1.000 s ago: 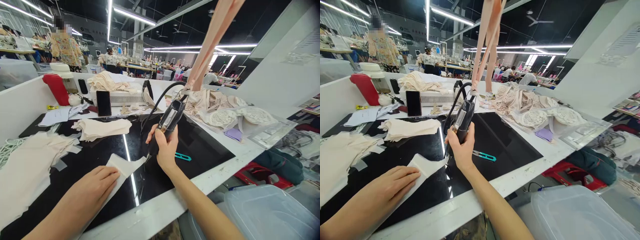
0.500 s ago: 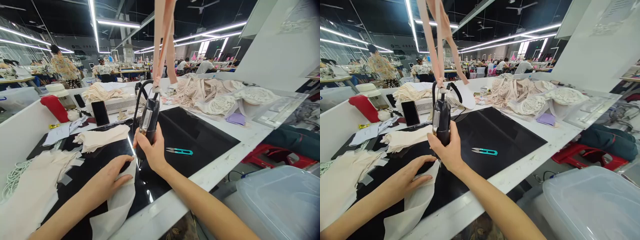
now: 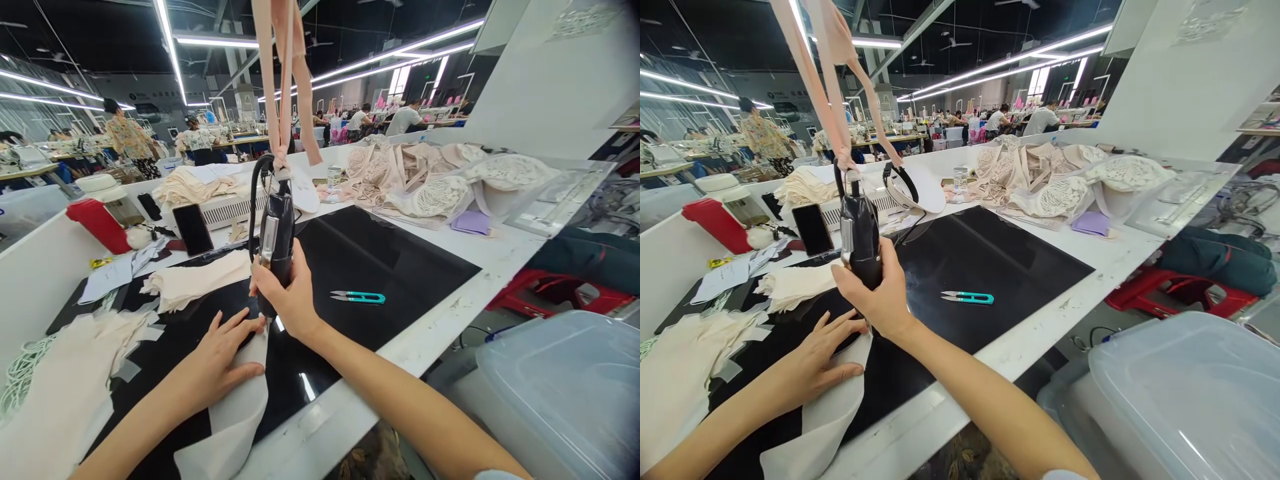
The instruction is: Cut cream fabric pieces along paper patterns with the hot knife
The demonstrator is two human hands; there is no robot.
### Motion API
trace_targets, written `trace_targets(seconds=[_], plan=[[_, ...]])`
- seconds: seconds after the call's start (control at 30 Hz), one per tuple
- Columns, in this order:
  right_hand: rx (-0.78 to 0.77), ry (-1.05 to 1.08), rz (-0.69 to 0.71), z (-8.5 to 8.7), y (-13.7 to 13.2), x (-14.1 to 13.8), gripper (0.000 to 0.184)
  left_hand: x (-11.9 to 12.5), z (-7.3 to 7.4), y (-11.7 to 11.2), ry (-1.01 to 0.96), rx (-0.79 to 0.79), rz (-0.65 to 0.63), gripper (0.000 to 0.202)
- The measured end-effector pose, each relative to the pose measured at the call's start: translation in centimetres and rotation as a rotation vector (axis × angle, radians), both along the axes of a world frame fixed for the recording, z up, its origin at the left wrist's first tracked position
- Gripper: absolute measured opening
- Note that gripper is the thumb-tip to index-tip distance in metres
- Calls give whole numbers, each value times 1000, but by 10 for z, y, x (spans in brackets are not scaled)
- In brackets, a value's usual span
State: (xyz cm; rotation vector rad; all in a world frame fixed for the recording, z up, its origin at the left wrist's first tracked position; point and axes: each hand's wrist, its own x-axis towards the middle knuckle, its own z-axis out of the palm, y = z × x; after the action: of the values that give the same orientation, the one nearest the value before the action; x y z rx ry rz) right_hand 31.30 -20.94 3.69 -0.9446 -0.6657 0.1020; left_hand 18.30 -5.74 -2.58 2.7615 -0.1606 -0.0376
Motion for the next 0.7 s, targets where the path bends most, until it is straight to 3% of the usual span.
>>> trace_targets(seconds=[0.17, 0.4, 0.53, 0.7], plan=[[3, -12, 2, -4, 3, 0, 31, 1, 10, -4, 59, 16, -11, 32], [-3, -25, 25, -5, 3, -3, 29, 4, 26, -12, 117, 28, 4, 34], [-21, -32, -23, -3, 2, -5, 25, 5, 28, -14, 119, 32, 9, 35], [22, -4, 63, -2, -4, -12, 29, 5, 27, -14, 71, 14, -1, 31]])
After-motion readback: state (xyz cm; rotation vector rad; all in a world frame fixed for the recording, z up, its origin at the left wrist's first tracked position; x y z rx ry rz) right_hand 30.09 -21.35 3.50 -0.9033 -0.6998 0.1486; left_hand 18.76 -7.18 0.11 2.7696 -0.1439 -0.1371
